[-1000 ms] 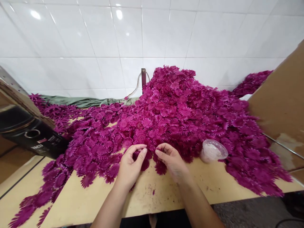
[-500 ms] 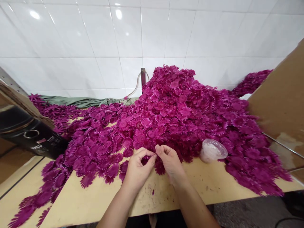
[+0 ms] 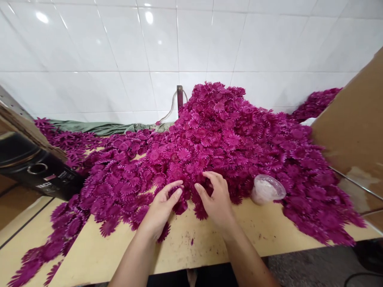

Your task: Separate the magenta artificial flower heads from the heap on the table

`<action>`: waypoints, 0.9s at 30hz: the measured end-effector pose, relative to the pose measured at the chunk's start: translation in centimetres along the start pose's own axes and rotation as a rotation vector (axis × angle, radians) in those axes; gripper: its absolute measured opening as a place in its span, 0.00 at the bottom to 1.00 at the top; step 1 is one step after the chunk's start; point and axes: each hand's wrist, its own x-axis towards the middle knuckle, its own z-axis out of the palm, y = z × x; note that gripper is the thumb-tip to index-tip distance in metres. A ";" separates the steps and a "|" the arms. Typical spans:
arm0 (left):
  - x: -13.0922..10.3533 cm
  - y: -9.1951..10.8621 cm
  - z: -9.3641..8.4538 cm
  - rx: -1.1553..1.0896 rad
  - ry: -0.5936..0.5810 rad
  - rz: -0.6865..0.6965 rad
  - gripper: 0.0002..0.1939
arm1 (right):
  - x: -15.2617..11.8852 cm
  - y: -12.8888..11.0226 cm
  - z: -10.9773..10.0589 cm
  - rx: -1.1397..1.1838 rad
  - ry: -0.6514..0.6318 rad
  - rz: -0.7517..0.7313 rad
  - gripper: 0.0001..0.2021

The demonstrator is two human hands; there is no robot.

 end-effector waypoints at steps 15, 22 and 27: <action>1.4 -0.9 1.2 -0.039 0.118 0.044 0.22 | -1.8 -1.4 1.8 0.093 -0.215 -0.022 0.21; 0.8 -0.7 0.8 0.021 -0.065 -0.055 0.31 | -0.8 -1.2 2.0 0.239 -0.315 0.048 0.08; 0.1 -0.8 1.5 -0.002 -0.215 -0.062 0.25 | -0.2 -0.8 1.6 0.250 -0.246 0.205 0.09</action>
